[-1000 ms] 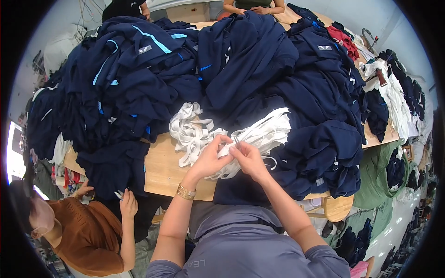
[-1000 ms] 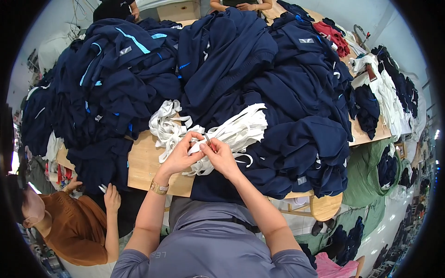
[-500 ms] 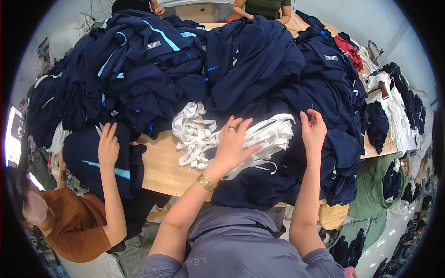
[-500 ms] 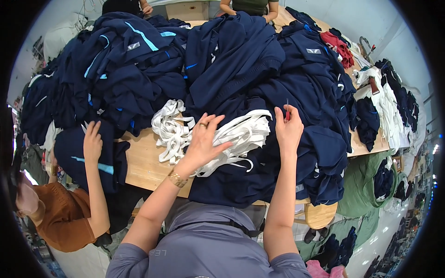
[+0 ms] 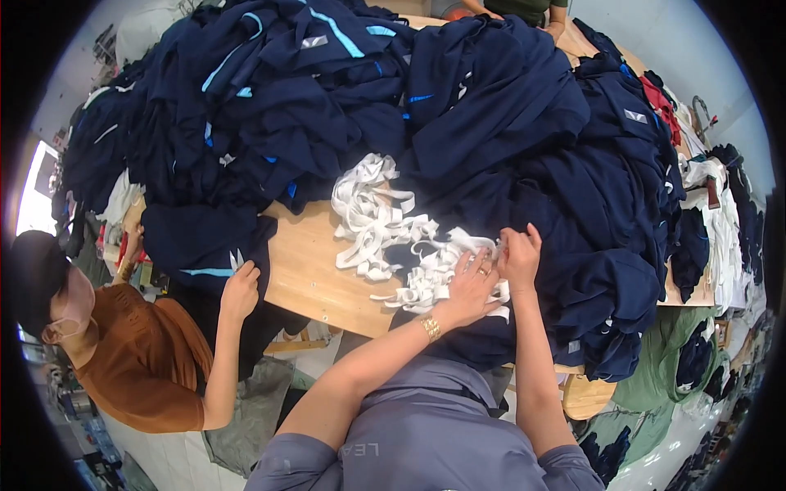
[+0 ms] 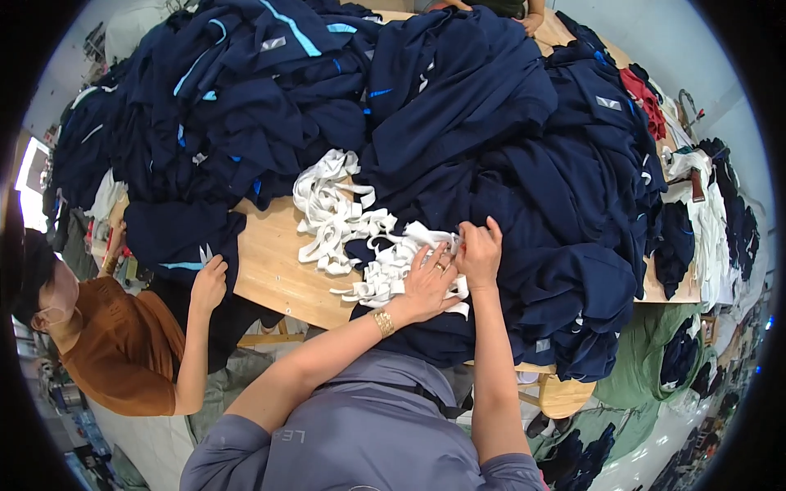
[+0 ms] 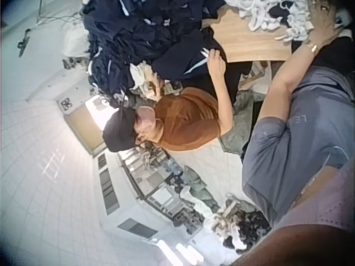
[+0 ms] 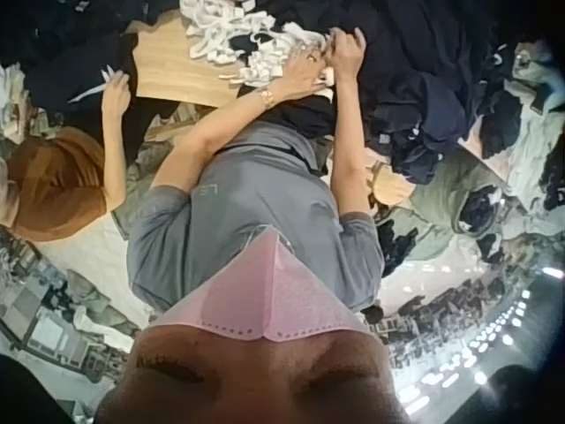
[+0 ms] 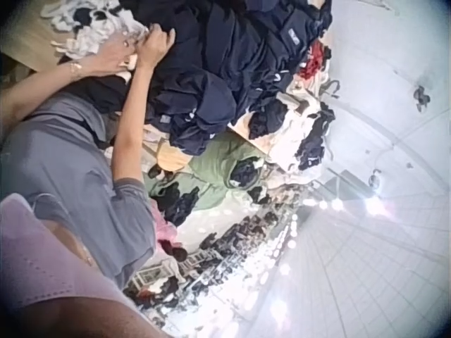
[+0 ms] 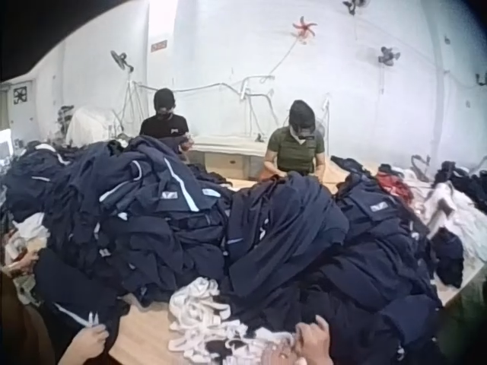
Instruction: Trimming and separating white fabric straps for blue garments using scissors in a factory setting.
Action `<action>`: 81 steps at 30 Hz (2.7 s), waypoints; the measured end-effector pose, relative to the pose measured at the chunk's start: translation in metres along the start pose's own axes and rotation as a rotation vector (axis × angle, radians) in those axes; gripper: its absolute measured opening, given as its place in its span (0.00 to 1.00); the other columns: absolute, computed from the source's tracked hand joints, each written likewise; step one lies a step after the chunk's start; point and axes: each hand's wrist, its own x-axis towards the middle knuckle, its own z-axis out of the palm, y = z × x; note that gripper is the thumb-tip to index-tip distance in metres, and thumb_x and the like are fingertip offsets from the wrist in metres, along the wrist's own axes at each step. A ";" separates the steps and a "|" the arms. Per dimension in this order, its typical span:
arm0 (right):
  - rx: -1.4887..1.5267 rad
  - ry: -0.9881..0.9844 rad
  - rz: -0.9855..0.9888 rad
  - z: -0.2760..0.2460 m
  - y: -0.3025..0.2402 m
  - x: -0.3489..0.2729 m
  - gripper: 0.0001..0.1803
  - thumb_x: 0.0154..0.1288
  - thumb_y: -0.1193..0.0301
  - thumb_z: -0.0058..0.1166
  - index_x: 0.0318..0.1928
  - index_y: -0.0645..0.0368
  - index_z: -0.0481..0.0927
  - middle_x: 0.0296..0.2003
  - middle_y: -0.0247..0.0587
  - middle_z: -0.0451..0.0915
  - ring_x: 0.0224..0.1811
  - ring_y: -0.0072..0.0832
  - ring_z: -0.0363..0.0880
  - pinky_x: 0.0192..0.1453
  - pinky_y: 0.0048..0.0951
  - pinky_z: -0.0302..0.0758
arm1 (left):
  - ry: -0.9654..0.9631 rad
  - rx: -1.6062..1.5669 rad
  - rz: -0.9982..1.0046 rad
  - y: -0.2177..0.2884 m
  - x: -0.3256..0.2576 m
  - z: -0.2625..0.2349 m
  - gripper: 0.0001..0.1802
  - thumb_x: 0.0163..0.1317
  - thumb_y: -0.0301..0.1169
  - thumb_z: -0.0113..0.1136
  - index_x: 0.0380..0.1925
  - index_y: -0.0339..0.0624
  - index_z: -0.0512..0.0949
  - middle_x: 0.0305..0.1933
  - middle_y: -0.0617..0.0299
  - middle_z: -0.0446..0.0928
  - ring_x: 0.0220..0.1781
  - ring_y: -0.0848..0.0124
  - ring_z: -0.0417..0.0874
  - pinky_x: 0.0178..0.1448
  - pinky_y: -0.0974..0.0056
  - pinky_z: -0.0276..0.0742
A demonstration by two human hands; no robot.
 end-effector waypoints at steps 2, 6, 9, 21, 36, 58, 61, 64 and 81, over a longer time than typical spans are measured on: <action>0.022 0.055 0.040 0.002 0.002 0.004 0.14 0.41 0.81 0.49 0.34 0.61 0.74 0.22 0.36 0.74 0.25 0.31 0.74 0.60 0.35 0.63 | 0.085 -0.206 0.007 -0.004 0.008 -0.013 0.28 0.45 0.43 0.64 0.44 0.40 0.71 0.55 0.48 0.66 0.65 0.53 0.59 0.67 0.53 0.51; 0.113 0.079 0.101 0.000 0.009 -0.001 0.10 0.51 0.81 0.47 0.36 0.62 0.74 0.24 0.39 0.76 0.27 0.32 0.76 0.60 0.37 0.63 | 0.203 -0.716 0.032 -0.017 0.013 -0.065 0.16 0.45 0.32 0.61 0.36 0.41 0.74 0.46 0.51 0.70 0.54 0.55 0.70 0.57 0.59 0.65; 0.183 0.066 0.201 -0.015 -0.001 0.006 0.05 0.62 0.77 0.44 0.36 0.64 0.74 0.26 0.40 0.78 0.28 0.28 0.78 0.54 0.33 0.69 | 0.276 -0.561 -0.065 -0.055 0.000 -0.103 0.13 0.39 0.29 0.57 0.30 0.42 0.73 0.38 0.54 0.70 0.49 0.57 0.66 0.54 0.57 0.62; 1.162 0.198 0.760 -0.065 -0.054 0.054 0.14 0.70 0.65 0.41 0.37 0.63 0.72 0.25 0.41 0.78 0.26 0.25 0.78 0.36 0.23 0.75 | 0.262 0.101 -0.690 -0.129 -0.029 -0.142 0.11 0.55 0.36 0.57 0.32 0.39 0.79 0.26 0.50 0.76 0.36 0.54 0.75 0.40 0.53 0.69; 2.303 -0.023 0.957 -0.011 -0.091 0.191 0.16 0.70 0.66 0.35 0.43 0.66 0.71 0.40 0.52 0.76 0.42 0.42 0.78 0.47 0.40 0.77 | 0.092 -0.770 -0.425 -0.051 -0.033 -0.258 0.08 0.61 0.29 0.54 0.32 0.36 0.79 0.21 0.73 0.70 0.24 0.86 0.62 0.26 0.76 0.57; 1.694 0.260 0.799 -0.071 -0.036 0.153 0.18 0.68 0.63 0.42 0.45 0.68 0.72 0.39 0.49 0.77 0.44 0.38 0.78 0.47 0.39 0.78 | 0.075 0.125 -0.856 -0.121 -0.073 -0.225 0.28 0.52 0.35 0.62 0.55 0.45 0.69 0.51 0.42 0.71 0.56 0.52 0.70 0.57 0.58 0.67; 1.793 0.112 0.846 -0.050 -0.095 0.113 0.19 0.67 0.64 0.44 0.49 0.68 0.70 0.46 0.48 0.74 0.51 0.37 0.74 0.53 0.41 0.74 | 0.278 -0.670 -0.503 -0.095 -0.030 -0.199 0.27 0.60 0.33 0.56 0.58 0.39 0.64 0.55 0.48 0.69 0.55 0.63 0.71 0.57 0.63 0.67; 1.905 0.020 0.954 -0.038 -0.142 0.084 0.19 0.67 0.65 0.44 0.51 0.68 0.70 0.47 0.47 0.74 0.52 0.33 0.73 0.54 0.35 0.73 | 0.192 -1.098 -0.366 -0.055 0.004 -0.168 0.27 0.64 0.32 0.51 0.61 0.35 0.58 0.54 0.54 0.69 0.51 0.72 0.72 0.52 0.70 0.69; 1.693 0.432 1.103 -0.057 -0.083 0.032 0.19 0.68 0.68 0.43 0.53 0.70 0.68 0.54 0.47 0.70 0.56 0.43 0.70 0.56 0.39 0.70 | -0.326 -0.657 -0.605 -0.059 -0.021 -0.166 0.13 0.58 0.34 0.57 0.32 0.33 0.78 0.23 0.63 0.77 0.26 0.77 0.75 0.34 0.71 0.69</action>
